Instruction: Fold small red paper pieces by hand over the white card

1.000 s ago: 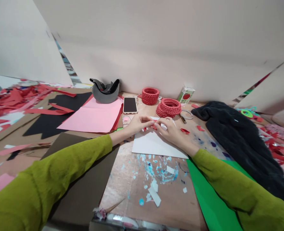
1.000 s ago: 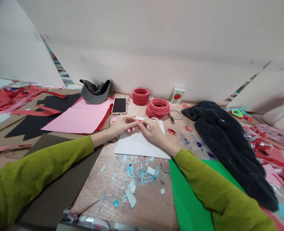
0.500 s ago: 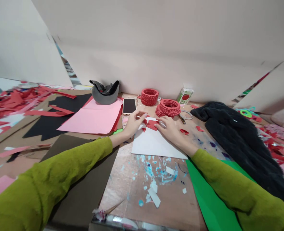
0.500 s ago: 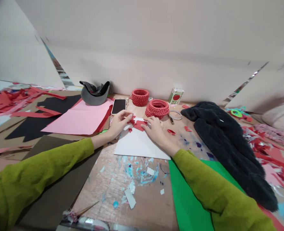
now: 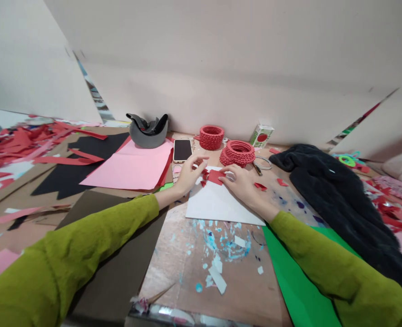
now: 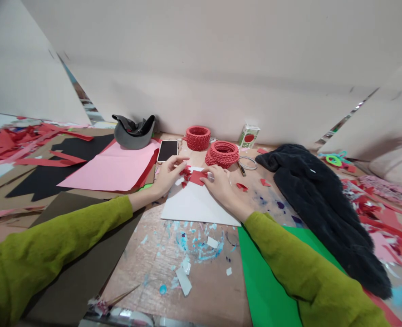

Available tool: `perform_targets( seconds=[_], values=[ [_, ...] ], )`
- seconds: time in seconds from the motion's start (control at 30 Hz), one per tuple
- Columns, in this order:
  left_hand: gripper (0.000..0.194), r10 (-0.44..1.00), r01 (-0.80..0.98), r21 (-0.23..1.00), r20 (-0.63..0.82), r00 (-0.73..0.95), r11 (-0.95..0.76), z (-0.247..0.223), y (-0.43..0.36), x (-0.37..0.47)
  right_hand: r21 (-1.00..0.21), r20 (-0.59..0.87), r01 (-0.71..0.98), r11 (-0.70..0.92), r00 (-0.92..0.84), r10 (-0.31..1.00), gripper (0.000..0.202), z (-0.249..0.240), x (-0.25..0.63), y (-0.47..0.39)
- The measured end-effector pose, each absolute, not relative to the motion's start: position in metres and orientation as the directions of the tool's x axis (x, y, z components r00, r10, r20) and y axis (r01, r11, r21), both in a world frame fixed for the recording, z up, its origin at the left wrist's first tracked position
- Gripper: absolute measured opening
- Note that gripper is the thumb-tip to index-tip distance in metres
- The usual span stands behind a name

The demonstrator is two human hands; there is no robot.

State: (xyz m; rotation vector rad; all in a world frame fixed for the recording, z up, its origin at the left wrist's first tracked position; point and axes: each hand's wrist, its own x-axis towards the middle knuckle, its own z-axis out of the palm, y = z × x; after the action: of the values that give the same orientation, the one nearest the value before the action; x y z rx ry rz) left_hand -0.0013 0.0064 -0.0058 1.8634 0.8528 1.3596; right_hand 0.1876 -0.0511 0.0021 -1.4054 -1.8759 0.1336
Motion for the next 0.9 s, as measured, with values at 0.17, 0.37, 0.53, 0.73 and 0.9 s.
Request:
perform_targets(
  seconds=[0.17,0.37,0.53,0.73,0.9],
  values=[
    [0.020,0.732,0.172,0.718,0.620,0.281,-0.674,-0.002,-0.001,0.000,-0.626,0.576,0.605,0.492,-0.067,0.815,0.013,0.005,0.185,-0.055],
    [0.035,0.756,-0.011,0.855,0.463,0.463,-0.518,-0.001,-0.008,0.003,-0.614,0.671,0.497,0.612,-0.080,0.737,0.010,0.006,0.185,-0.055],
    [0.037,0.736,-0.051,0.914,0.356,0.576,-0.402,0.003,-0.012,0.003,-0.532,0.753,0.516,0.671,-0.075,0.654,0.006,0.006,0.184,-0.057],
    [0.034,0.757,-0.113,0.926,0.361,0.545,-0.360,-0.001,-0.008,0.004,-0.582,0.646,0.544,0.605,-0.144,0.750,0.015,0.012,0.183,-0.061],
    [0.036,0.750,-0.120,0.922,0.372,0.548,-0.369,-0.004,-0.006,0.005,-0.676,0.529,0.562,0.476,-0.078,0.845,0.024,0.010,0.186,-0.057]
  ],
)
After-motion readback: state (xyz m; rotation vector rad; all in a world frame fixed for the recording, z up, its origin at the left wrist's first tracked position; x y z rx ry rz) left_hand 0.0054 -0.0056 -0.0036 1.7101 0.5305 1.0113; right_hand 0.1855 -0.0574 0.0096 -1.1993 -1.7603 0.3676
